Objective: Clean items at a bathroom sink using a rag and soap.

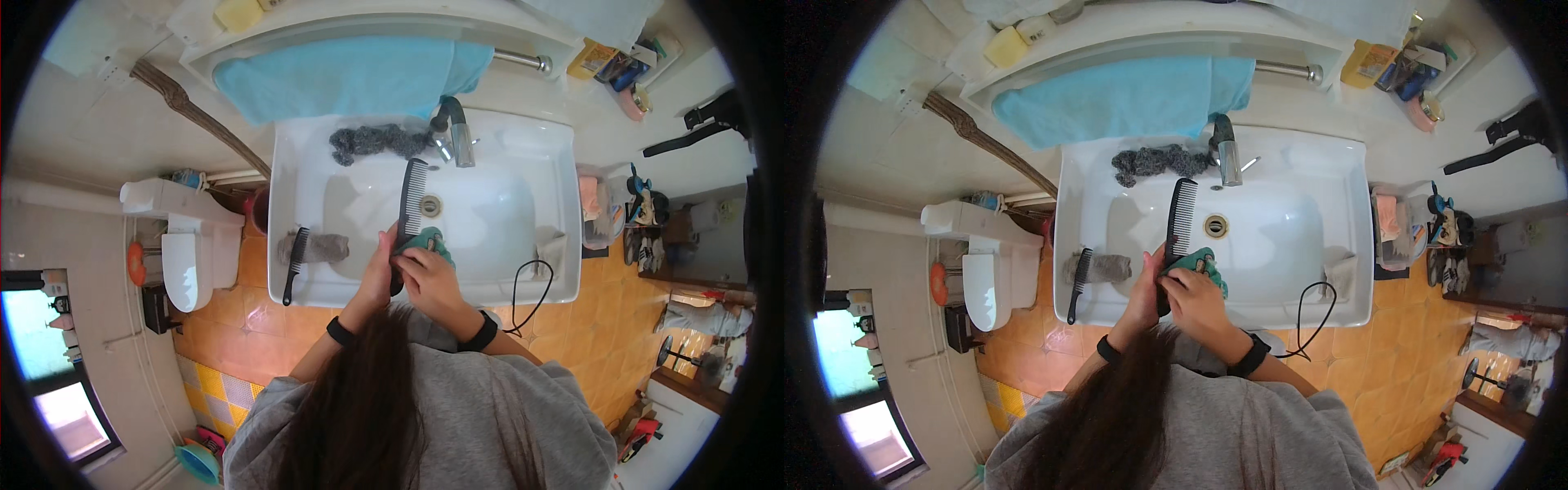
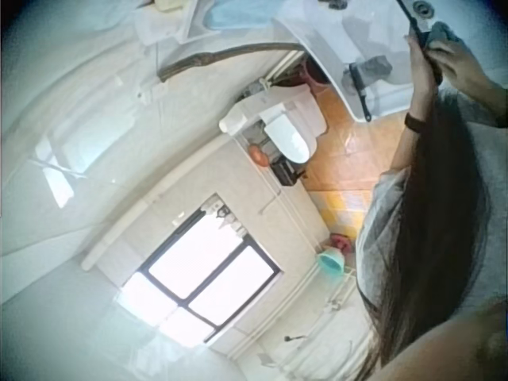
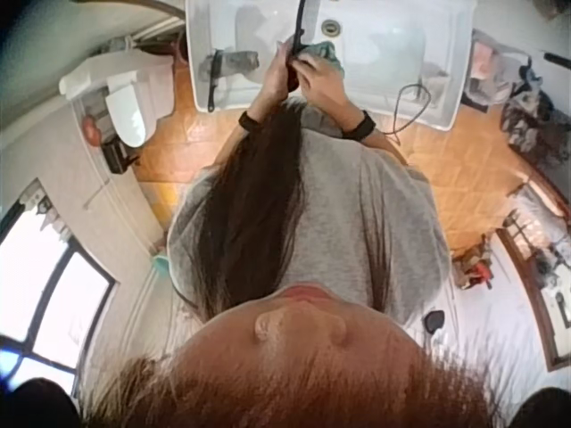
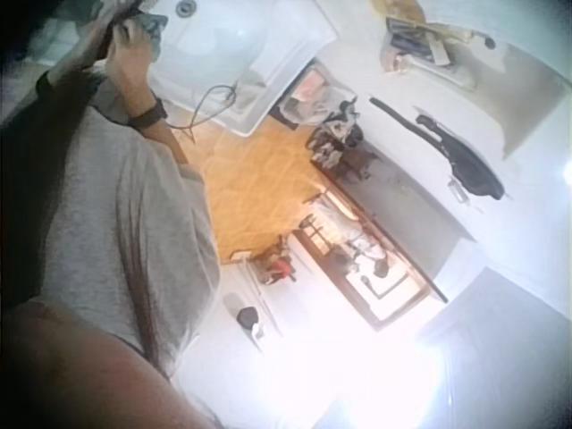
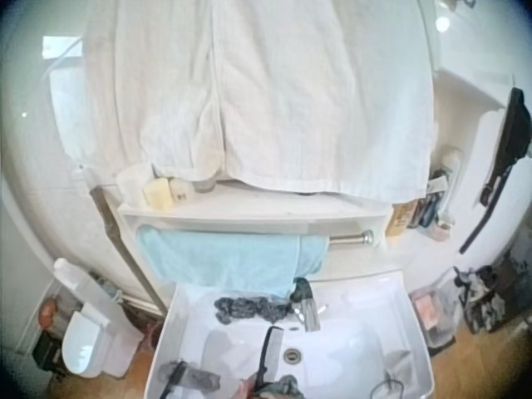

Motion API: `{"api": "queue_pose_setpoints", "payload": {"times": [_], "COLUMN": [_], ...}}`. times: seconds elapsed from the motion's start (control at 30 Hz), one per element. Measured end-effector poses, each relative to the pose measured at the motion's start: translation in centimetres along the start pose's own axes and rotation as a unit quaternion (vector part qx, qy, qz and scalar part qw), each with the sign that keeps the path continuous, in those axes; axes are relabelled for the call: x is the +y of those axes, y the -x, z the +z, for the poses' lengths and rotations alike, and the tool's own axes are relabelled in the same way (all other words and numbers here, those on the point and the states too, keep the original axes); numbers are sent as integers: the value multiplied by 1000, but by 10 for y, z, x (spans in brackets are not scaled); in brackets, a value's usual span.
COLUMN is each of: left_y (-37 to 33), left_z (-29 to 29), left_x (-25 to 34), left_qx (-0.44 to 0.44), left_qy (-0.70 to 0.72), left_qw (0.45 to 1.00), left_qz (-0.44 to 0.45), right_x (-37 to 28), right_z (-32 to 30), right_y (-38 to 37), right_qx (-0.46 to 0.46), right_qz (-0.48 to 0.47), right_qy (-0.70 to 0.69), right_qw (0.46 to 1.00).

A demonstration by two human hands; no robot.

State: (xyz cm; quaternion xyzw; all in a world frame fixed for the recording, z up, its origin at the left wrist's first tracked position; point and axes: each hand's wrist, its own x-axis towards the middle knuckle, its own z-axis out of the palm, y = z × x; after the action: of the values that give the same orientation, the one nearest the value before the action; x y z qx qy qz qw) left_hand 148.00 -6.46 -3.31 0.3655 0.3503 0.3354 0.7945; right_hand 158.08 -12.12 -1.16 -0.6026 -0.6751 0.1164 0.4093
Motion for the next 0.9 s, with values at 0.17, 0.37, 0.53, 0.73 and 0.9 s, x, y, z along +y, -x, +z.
{"api": "queue_pose_setpoints", "payload": {"times": [0.17,0.37,0.53,0.73,0.9], "left_y": [6,0,1,1,11], "left_z": [7,8,0,1,5], "left_x": [16,18,5,2,21], "left_qx": [-66,-77,-78,-53,-92], "left_qy": [66,102,145,48,-117], "left_qw": [995,989,982,990,982], "left_qz": [-42,-68,-98,-125,-119], "right_x": [6,2,4,12,7], "right_z": [-34,-16,-23,-31,-12], "right_y": [-19,-14,-2,-22,-1], "right_qx": [49,-22,-82,49,7], "right_qz": [186,-6,-22,49,35], "right_qy": [-78,31,24,28,13], "right_qw": [978,999,996,997,999]}}
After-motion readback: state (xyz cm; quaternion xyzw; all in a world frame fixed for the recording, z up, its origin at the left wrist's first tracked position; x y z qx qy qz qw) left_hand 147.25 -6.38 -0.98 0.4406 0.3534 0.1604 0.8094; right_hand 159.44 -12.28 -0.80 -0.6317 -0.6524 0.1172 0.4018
